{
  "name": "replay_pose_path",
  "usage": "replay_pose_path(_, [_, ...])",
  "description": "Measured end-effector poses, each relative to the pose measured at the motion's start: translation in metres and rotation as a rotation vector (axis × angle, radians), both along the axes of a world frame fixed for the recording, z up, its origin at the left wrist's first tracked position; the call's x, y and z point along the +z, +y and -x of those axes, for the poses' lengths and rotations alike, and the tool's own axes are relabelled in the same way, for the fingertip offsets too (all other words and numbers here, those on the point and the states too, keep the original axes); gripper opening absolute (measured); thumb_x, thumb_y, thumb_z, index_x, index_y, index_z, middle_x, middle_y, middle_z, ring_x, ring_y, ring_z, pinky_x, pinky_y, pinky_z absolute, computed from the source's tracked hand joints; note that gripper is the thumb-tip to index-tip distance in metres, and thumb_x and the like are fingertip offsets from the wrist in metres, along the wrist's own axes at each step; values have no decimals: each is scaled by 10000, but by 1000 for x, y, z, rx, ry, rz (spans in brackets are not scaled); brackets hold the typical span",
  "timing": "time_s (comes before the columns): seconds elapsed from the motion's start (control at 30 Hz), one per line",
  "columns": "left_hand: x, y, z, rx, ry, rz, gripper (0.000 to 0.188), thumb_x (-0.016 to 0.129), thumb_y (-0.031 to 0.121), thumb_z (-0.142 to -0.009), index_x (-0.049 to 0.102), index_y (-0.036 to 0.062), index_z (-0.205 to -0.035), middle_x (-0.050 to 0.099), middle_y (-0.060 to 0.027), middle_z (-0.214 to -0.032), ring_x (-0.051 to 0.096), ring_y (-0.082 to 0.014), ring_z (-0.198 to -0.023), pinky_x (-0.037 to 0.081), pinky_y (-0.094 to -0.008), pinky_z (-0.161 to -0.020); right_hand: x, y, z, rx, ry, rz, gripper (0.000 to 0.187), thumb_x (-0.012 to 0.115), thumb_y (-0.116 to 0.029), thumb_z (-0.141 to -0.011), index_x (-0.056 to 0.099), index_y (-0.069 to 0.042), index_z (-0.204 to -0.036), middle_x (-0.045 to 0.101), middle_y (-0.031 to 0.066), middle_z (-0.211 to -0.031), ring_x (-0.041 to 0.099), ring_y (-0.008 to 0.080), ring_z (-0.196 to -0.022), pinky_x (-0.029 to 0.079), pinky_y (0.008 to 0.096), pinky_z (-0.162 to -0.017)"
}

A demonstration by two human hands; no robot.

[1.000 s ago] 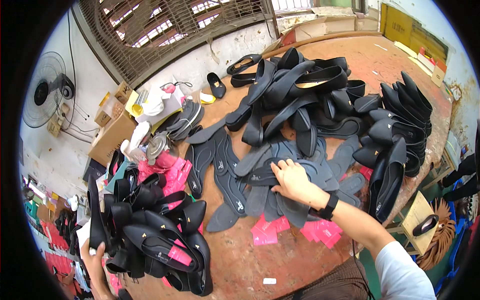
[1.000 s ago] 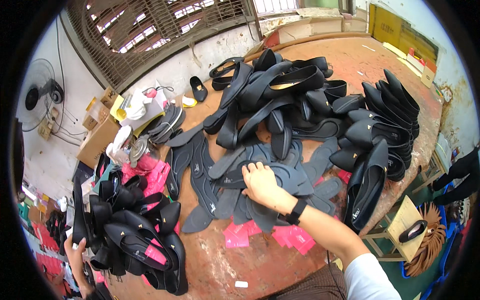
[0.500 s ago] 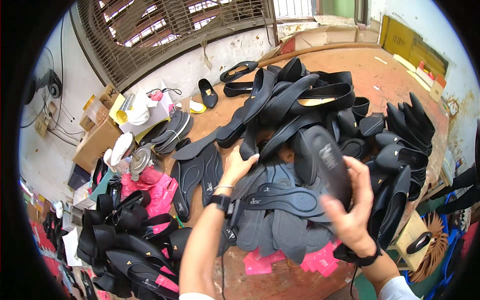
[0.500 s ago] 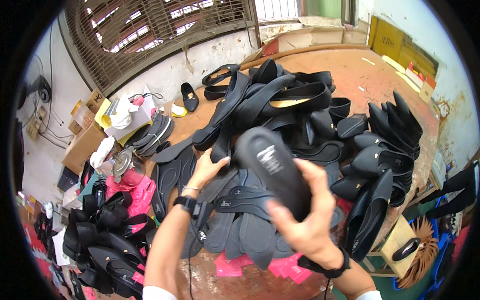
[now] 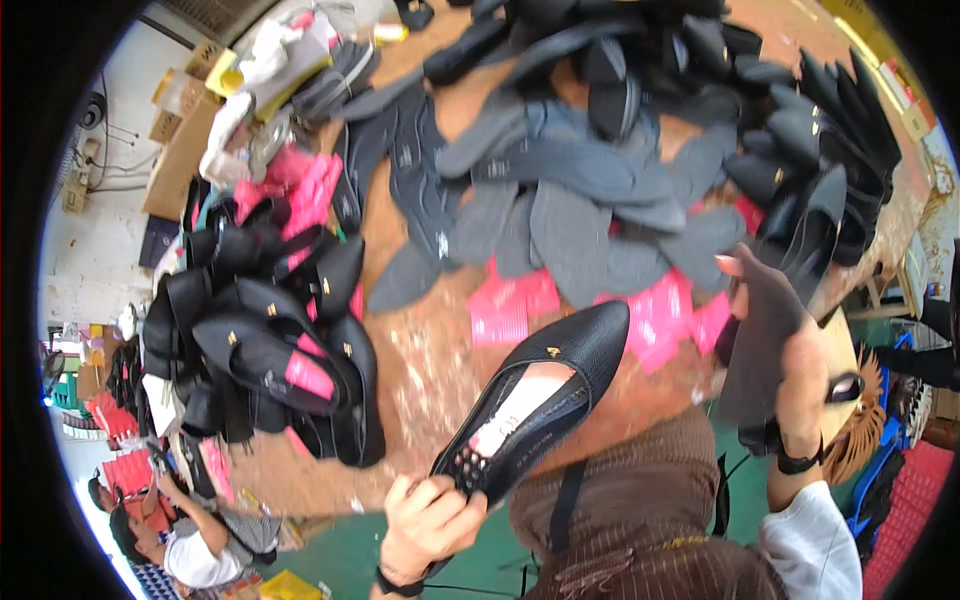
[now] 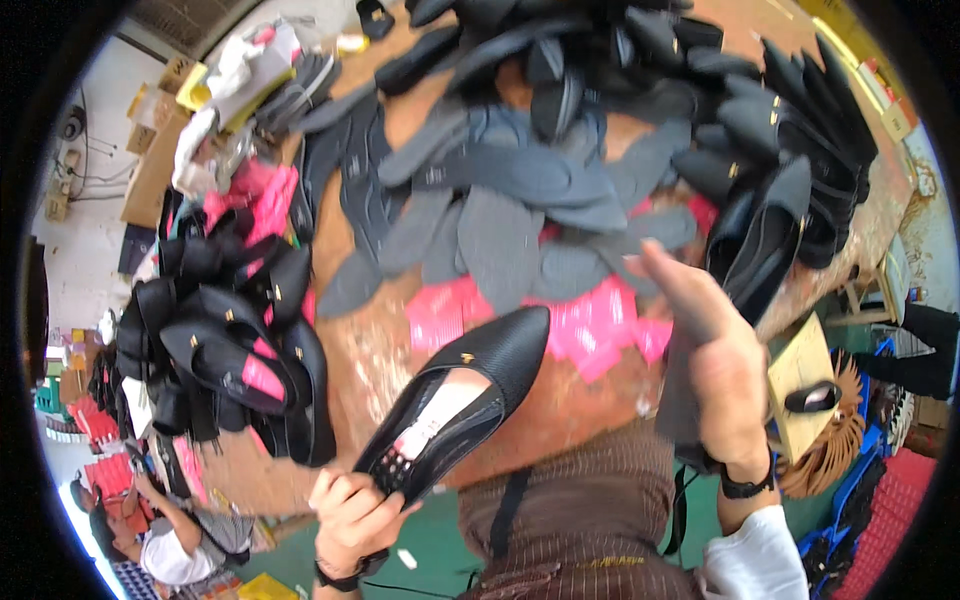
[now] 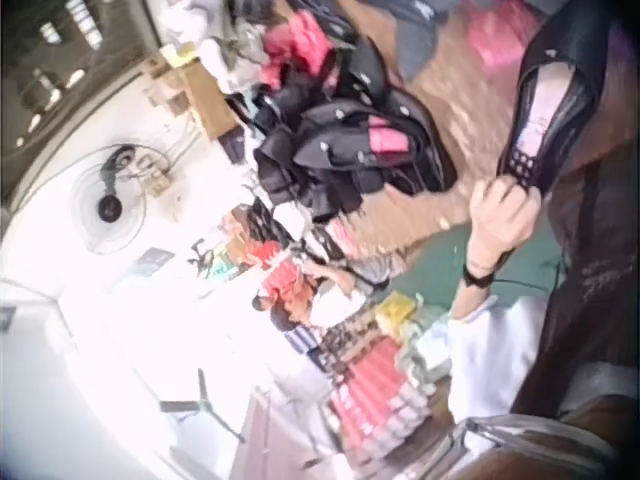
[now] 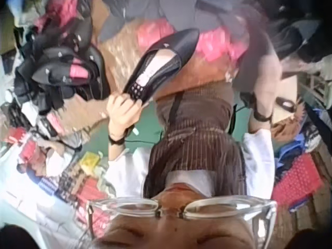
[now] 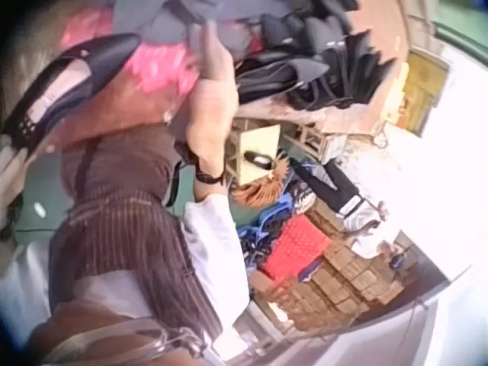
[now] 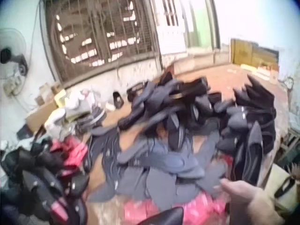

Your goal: The person inserts black insoles into black flat shoes on a wooden table. They pick up a shoe, place an insole inside, and press it down to fit, repeating this process for multiple pairs. The workspace is cluttered with loose insoles and pink packaging papers.

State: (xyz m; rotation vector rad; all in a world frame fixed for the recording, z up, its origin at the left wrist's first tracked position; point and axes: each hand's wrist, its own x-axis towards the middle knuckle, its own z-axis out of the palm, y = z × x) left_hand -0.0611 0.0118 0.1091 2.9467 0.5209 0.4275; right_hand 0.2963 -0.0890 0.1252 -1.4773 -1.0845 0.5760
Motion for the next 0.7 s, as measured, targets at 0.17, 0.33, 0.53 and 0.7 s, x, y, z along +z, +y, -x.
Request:
replay_pose_path(0.17, [-83,-58,38,399,11,235,227,784,80,-683,619,76,-839,479,-207,-1400,428,-446,-1303,406,-512,-1040,-52,5,82,562,-665,-33,427,742,-180,-694,698,-46,-1098,617,108,-1190,550,268,-1101,373,458,-1011])
replay_pose_path(0.33, [-138,-80,31,509,-458,349,945,899,343,-675,322,112,-1386,291,-294,-1492,376,-459,-1347,353,-554,-1089,-112,26,150,745,-552,-85,275,692,-124,-668,733,-49,-929,628,85,-1098,556,231,-1075,369,393,-1005])
replay_pose_path(0.53, [-149,-84,23,547,-648,445,1294,913,437,-625,27,147,-1522,256,-295,-1506,391,-443,-1338,351,-563,-1093,-131,37,188,888,-432,-17,364,734,-115,-620,722,-33,-974,617,118,-1146,568,271,-1116,418,397,-1009])
replay_pose_path(0.7, [-155,-85,28,503,-682,479,1278,889,471,-649,25,160,-1538,288,-294,-1497,398,-443,-1337,358,-554,-1086,-139,41,194,915,-496,8,328,677,-98,-682,713,1,-993,595,140,-1147,567,289,-1095,448,383,-986])
